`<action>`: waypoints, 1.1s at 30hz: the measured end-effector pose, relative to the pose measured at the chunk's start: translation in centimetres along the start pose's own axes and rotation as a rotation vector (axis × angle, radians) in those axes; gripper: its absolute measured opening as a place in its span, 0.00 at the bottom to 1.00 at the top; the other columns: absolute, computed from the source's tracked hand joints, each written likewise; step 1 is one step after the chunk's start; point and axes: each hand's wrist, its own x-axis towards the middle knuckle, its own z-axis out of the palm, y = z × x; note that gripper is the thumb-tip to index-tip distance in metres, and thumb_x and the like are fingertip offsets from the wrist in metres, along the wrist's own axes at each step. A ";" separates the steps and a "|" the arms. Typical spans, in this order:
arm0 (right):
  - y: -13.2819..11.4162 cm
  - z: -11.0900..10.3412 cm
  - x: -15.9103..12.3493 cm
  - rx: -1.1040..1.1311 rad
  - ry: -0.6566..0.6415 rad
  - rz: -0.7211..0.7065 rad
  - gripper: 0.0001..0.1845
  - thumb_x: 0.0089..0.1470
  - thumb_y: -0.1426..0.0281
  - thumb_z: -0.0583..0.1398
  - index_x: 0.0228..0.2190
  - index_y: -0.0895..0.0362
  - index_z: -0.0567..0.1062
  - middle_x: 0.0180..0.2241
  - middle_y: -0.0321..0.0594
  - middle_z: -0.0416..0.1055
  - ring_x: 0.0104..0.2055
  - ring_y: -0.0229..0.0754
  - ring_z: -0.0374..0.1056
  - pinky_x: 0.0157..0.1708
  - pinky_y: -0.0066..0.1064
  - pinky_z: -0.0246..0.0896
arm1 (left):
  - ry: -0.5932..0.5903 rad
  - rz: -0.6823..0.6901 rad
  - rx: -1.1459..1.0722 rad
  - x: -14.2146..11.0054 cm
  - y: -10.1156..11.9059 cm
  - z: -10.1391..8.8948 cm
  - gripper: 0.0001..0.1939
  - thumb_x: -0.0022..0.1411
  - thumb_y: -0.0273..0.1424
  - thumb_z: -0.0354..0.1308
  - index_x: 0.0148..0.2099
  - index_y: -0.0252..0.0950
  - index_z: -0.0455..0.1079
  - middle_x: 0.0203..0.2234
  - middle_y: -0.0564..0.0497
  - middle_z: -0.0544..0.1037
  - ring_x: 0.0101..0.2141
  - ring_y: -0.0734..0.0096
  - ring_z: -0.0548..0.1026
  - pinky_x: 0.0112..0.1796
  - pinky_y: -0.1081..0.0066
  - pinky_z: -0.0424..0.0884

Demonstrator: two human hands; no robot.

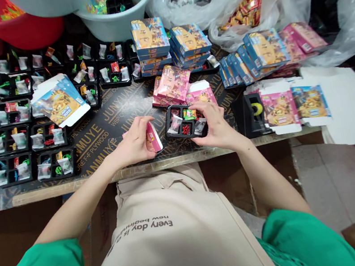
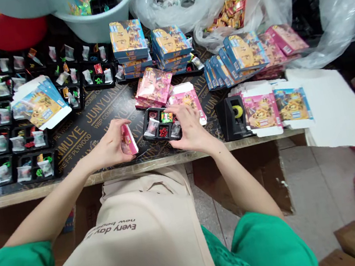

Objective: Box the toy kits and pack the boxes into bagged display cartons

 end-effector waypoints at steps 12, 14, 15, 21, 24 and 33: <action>-1.5 3.4 -0.1 0.085 -0.112 -0.121 0.43 0.41 0.67 0.64 0.61 0.53 0.61 0.62 0.53 0.63 0.64 0.61 0.57 0.62 0.54 0.45 | 0.072 -0.069 -0.013 -1.1 -1.4 3.4 0.60 0.47 0.46 0.71 0.73 0.38 0.41 0.66 0.34 0.61 0.64 0.42 0.63 0.66 0.40 0.51; -1.7 3.5 0.1 0.085 -0.159 -0.137 0.44 0.42 0.68 0.65 0.61 0.53 0.62 0.62 0.53 0.63 0.64 0.60 0.56 0.62 0.54 0.45 | 0.037 -0.069 0.042 -1.4 -1.2 3.9 0.56 0.47 0.47 0.70 0.72 0.37 0.48 0.63 0.36 0.65 0.63 0.43 0.64 0.66 0.40 0.48; -1.8 3.5 0.2 0.088 -0.189 -0.148 0.44 0.43 0.68 0.65 0.62 0.53 0.62 0.62 0.53 0.63 0.64 0.60 0.56 0.62 0.54 0.45 | 0.020 -0.052 0.062 -1.4 -1.1 4.0 0.55 0.48 0.47 0.69 0.72 0.36 0.49 0.63 0.36 0.66 0.62 0.44 0.64 0.67 0.41 0.48; -1.5 4.4 0.6 0.306 -0.040 0.001 0.47 0.50 0.50 0.66 0.66 0.51 0.60 0.67 0.52 0.56 0.65 0.60 0.56 0.62 0.56 0.51 | 0.133 -0.069 0.105 -0.9 -0.5 4.3 0.55 0.48 0.45 0.67 0.73 0.34 0.50 0.59 0.36 0.68 0.57 0.44 0.67 0.60 0.47 0.60; -1.6 6.3 0.3 0.542 0.259 0.301 0.35 0.57 0.48 0.61 0.61 0.51 0.70 0.50 0.47 0.71 0.45 0.49 0.69 0.48 0.45 0.66 | 0.200 -0.101 0.128 -0.5 -0.3 4.4 0.55 0.49 0.45 0.67 0.73 0.36 0.50 0.59 0.36 0.68 0.57 0.43 0.67 0.58 0.48 0.61; -4.0 8.5 0.9 0.895 0.410 0.422 0.20 0.57 0.49 0.62 0.40 0.50 0.84 0.39 0.38 0.75 0.41 0.42 0.70 0.46 0.37 0.67 | 0.243 -0.113 -0.141 0.6 0.8 4.5 0.56 0.46 0.47 0.69 0.73 0.40 0.52 0.60 0.39 0.68 0.59 0.45 0.66 0.61 0.47 0.60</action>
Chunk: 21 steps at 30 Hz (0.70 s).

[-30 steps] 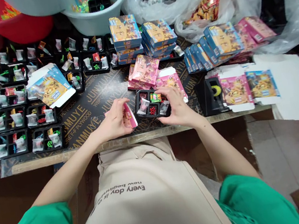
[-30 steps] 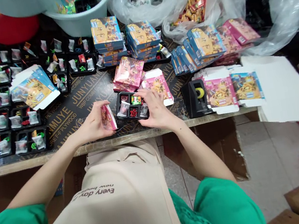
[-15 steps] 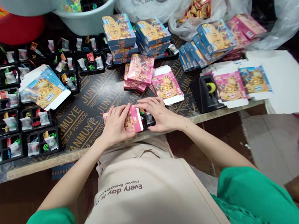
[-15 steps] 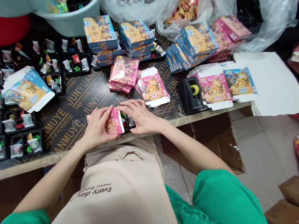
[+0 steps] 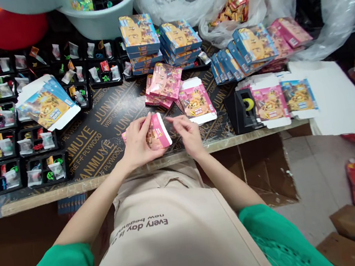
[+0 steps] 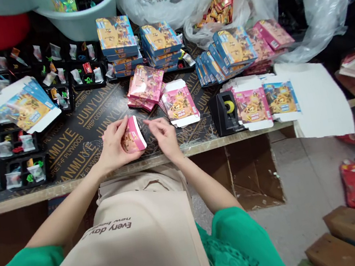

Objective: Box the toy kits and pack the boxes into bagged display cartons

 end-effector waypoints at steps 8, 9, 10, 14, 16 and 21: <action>-1.7 1.3 1.4 0.424 -0.012 0.283 0.25 0.50 0.44 0.64 0.33 0.53 0.80 0.32 0.38 0.77 0.40 0.45 0.73 0.44 0.39 0.70 | -0.026 -0.405 -1.171 -0.1 -0.1 1.5 0.28 0.56 0.55 0.64 0.47 0.38 0.80 0.40 0.45 0.83 0.48 0.50 0.79 0.47 0.55 0.76; -1.8 1.5 1.4 0.403 0.020 0.276 0.21 0.48 0.48 0.66 0.30 0.53 0.79 0.30 0.36 0.76 0.38 0.43 0.72 0.43 0.38 0.70 | 0.013 -0.460 -1.208 -0.3 -0.1 1.8 0.25 0.56 0.53 0.66 0.44 0.38 0.80 0.38 0.45 0.84 0.46 0.52 0.80 0.46 0.57 0.76; -1.9 1.6 1.3 0.370 0.048 0.270 0.18 0.45 0.52 0.69 0.27 0.54 0.78 0.27 0.34 0.74 0.35 0.42 0.70 0.42 0.36 0.69 | 0.046 -0.498 -1.231 -0.5 -0.1 2.1 0.23 0.54 0.51 0.67 0.42 0.38 0.80 0.36 0.46 0.84 0.44 0.54 0.81 0.45 0.58 0.77; -1.9 1.5 1.0 0.206 0.073 0.242 0.13 0.39 0.62 0.69 0.25 0.54 0.73 0.25 0.30 0.69 0.29 0.37 0.64 0.36 0.32 0.64 | 0.136 -0.597 -1.249 -1.1 0.1 2.3 0.19 0.51 0.47 0.71 0.36 0.37 0.80 0.30 0.50 0.83 0.36 0.62 0.81 0.39 0.64 0.77; -1.7 1.2 0.8 0.152 0.051 0.225 0.16 0.41 0.60 0.68 0.32 0.53 0.73 0.29 0.31 0.71 0.32 0.39 0.66 0.38 0.33 0.64 | 0.224 -0.605 -1.209 -1.1 0.3 2.3 0.18 0.49 0.45 0.72 0.36 0.37 0.80 0.30 0.52 0.82 0.32 0.67 0.80 0.37 0.67 0.76; -1.4 -0.1 0.0 0.229 -0.048 0.258 0.30 0.49 0.47 0.61 0.49 0.50 0.69 0.41 0.39 0.77 0.44 0.48 0.73 0.47 0.42 0.67 | 0.273 -0.511 -1.060 -0.9 0.6 2.1 0.17 0.48 0.40 0.74 0.40 0.38 0.81 0.36 0.51 0.84 0.37 0.67 0.80 0.44 0.68 0.74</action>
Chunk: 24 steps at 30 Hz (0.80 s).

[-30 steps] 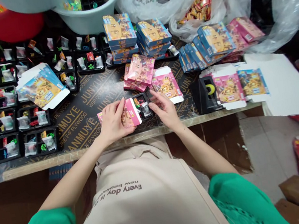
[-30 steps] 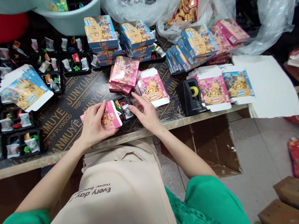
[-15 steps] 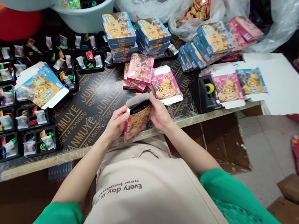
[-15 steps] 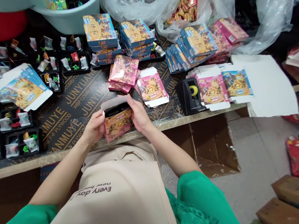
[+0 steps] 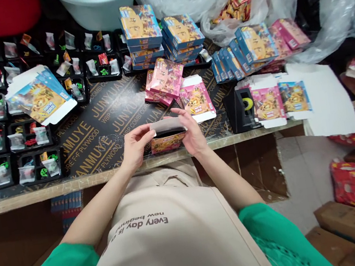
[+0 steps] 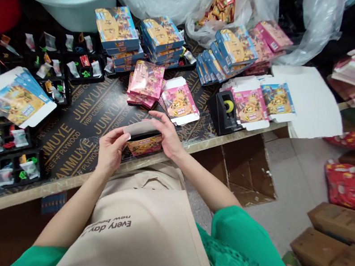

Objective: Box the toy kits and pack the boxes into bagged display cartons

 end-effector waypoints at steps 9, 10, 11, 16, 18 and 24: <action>1.3 -0.3 -0.5 0.039 0.114 -0.058 0.28 0.49 0.53 0.61 0.50 0.50 0.72 0.44 0.40 0.77 0.46 0.48 0.73 0.49 0.41 0.67 | 0.014 0.170 0.144 1.4 0.6 1.0 0.16 0.51 0.34 0.67 0.44 0.38 0.75 0.38 0.50 0.81 0.39 0.67 0.78 0.43 0.68 0.74; 1.4 -0.2 -0.5 0.058 0.121 -0.064 0.27 0.48 0.54 0.63 0.49 0.50 0.73 0.42 0.39 0.77 0.45 0.48 0.73 0.49 0.41 0.67 | 0.017 0.171 0.135 1.5 0.5 1.1 0.16 0.51 0.33 0.67 0.44 0.38 0.75 0.38 0.50 0.81 0.39 0.67 0.78 0.43 0.68 0.74; 1.4 -0.1 -0.5 0.075 0.124 -0.069 0.27 0.47 0.56 0.64 0.49 0.50 0.73 0.40 0.38 0.77 0.44 0.47 0.73 0.49 0.41 0.67 | 0.016 0.168 0.122 1.5 0.5 1.2 0.16 0.51 0.33 0.67 0.44 0.38 0.75 0.37 0.50 0.81 0.39 0.68 0.78 0.43 0.68 0.73; 1.3 0.4 0.0 0.133 0.204 -0.067 0.13 0.40 0.66 0.64 0.33 0.52 0.74 0.28 0.32 0.73 0.34 0.41 0.68 0.42 0.34 0.66 | -0.007 0.251 0.079 1.3 0.3 1.0 0.07 0.51 0.28 0.66 0.36 0.38 0.78 0.33 0.52 0.82 0.37 0.68 0.79 0.43 0.68 0.74; 1.2 0.7 0.1 0.179 0.233 -0.066 0.06 0.39 0.69 0.62 0.25 0.53 0.72 0.24 0.31 0.71 0.30 0.39 0.66 0.40 0.33 0.65 | -0.055 0.324 0.104 1.0 0.6 0.5 0.03 0.52 0.28 0.64 0.32 0.38 0.79 0.33 0.52 0.82 0.38 0.66 0.80 0.44 0.65 0.74; 1.8 0.3 -1.0 0.247 0.072 -0.250 0.13 0.46 0.65 0.55 0.19 0.55 0.77 0.34 0.44 0.80 0.39 0.49 0.74 0.46 0.44 0.69 | -0.305 0.565 0.476 -0.2 2.6 -1.1 0.04 0.56 0.33 0.68 0.31 0.37 0.80 0.37 0.47 0.84 0.38 0.65 0.81 0.41 0.66 0.75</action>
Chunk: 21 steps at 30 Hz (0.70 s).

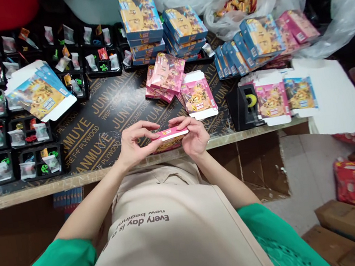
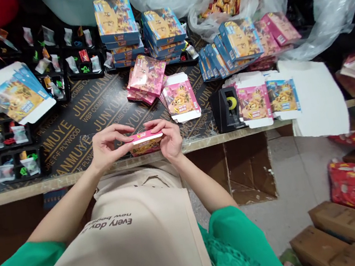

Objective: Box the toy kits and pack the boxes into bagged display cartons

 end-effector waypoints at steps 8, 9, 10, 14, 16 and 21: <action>-1.5 -2.6 0.1 -0.487 -0.197 -0.218 0.09 0.49 0.66 0.71 0.35 0.49 0.84 0.39 0.39 0.82 0.43 0.45 0.76 0.50 0.41 0.70 | -0.138 0.315 0.420 0.3 1.5 -0.8 0.05 0.66 0.30 0.62 0.39 0.35 0.79 0.34 0.46 0.83 0.35 0.70 0.80 0.37 0.71 0.75; -1.8 -2.7 0.3 -0.525 -0.212 -0.223 0.09 0.49 0.66 0.71 0.36 0.49 0.84 0.39 0.39 0.82 0.42 0.45 0.76 0.50 0.41 0.70 | -0.142 0.308 0.435 0.4 1.6 -0.8 0.06 0.66 0.30 0.62 0.40 0.35 0.79 0.35 0.46 0.83 0.35 0.69 0.80 0.37 0.71 0.76; -2.2 -2.8 0.5 -0.546 -0.227 -0.216 0.09 0.50 0.65 0.71 0.36 0.50 0.84 0.39 0.39 0.82 0.42 0.44 0.76 0.49 0.40 0.71 | -0.141 0.278 0.430 0.5 1.8 -0.9 0.06 0.65 0.31 0.63 0.40 0.35 0.80 0.35 0.46 0.83 0.35 0.69 0.80 0.38 0.71 0.76; -3.0 -2.6 1.2 -0.542 -0.288 -0.156 0.07 0.50 0.63 0.72 0.31 0.52 0.84 0.34 0.39 0.82 0.38 0.43 0.77 0.44 0.38 0.72 | -0.132 0.016 0.284 1.3 2.3 -1.1 0.05 0.60 0.32 0.68 0.35 0.36 0.82 0.30 0.48 0.84 0.31 0.69 0.81 0.33 0.73 0.76; -3.2 -2.5 1.6 -0.512 -0.305 -0.114 0.07 0.49 0.63 0.72 0.29 0.53 0.84 0.32 0.39 0.82 0.36 0.42 0.77 0.41 0.36 0.73 | -0.134 -0.062 0.230 1.6 2.6 -1.0 0.05 0.59 0.32 0.69 0.33 0.36 0.82 0.28 0.49 0.83 0.29 0.69 0.81 0.30 0.74 0.75; -3.4 -2.8 2.0 -0.475 -0.322 -0.071 0.08 0.48 0.63 0.72 0.29 0.53 0.84 0.32 0.40 0.82 0.36 0.42 0.77 0.40 0.35 0.74 | -0.130 0.071 0.350 0.9 2.9 -0.8 0.04 0.61 0.27 0.64 0.34 0.34 0.80 0.32 0.47 0.84 0.33 0.70 0.81 0.35 0.73 0.76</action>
